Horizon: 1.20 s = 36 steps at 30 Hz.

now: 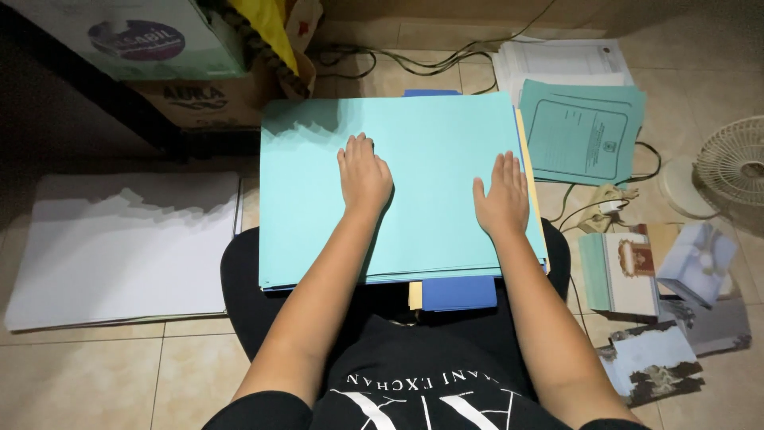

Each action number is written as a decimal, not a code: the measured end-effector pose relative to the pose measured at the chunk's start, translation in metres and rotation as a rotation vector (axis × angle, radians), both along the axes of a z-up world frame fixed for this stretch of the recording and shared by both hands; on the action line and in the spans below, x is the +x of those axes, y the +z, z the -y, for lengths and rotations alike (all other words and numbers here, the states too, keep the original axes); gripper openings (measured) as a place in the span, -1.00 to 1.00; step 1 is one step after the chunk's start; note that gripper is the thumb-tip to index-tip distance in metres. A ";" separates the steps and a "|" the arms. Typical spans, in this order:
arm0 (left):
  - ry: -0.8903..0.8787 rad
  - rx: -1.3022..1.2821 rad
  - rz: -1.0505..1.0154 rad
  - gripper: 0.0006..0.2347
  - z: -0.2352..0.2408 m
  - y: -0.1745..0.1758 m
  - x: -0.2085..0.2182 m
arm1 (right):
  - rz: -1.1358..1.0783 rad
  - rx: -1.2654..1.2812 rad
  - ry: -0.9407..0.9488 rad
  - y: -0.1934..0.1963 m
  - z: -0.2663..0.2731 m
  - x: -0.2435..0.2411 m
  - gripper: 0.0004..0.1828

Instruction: Smoothing and aligning a stack of light blue folders on the floor.

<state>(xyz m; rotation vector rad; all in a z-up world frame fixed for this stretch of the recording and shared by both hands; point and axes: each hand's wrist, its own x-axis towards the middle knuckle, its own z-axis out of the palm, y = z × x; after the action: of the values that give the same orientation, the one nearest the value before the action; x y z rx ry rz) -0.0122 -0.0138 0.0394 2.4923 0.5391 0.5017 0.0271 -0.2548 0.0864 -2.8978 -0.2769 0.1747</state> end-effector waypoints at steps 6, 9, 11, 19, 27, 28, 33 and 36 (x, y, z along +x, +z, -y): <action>-0.001 0.033 0.008 -0.72 -0.001 -0.005 0.000 | -0.028 -0.004 0.048 0.008 0.013 -0.017 -0.22; -0.004 0.036 -0.024 -0.73 -0.001 -0.001 0.000 | -0.029 -0.034 0.089 0.004 0.008 -0.005 -0.19; -0.009 0.022 -0.029 -0.73 -0.001 0.001 -0.001 | -0.025 -0.048 0.098 0.003 0.006 0.007 -0.18; -0.016 0.020 -0.049 -0.72 0.000 0.005 -0.002 | -0.003 -0.065 0.123 -0.002 -0.016 0.051 -0.13; -0.034 0.031 -0.062 -0.71 0.000 0.006 0.000 | 0.048 0.001 0.268 -0.019 -0.067 0.074 -0.15; -0.032 0.029 -0.066 -0.71 0.000 0.010 0.000 | 0.044 -0.001 0.271 -0.015 -0.078 0.068 -0.15; -0.045 0.058 -0.056 -0.71 0.000 0.009 0.000 | 0.076 0.053 0.508 -0.010 -0.125 0.042 -0.17; -0.048 0.046 -0.060 -0.71 -0.002 0.001 0.002 | 0.038 0.026 0.547 -0.012 -0.139 0.042 -0.19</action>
<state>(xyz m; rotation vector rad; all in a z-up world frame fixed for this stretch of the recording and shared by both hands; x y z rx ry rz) -0.0104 -0.0122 0.0403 2.5647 0.4948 0.4259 0.0687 -0.1155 0.0741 -2.7283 -1.0636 0.2003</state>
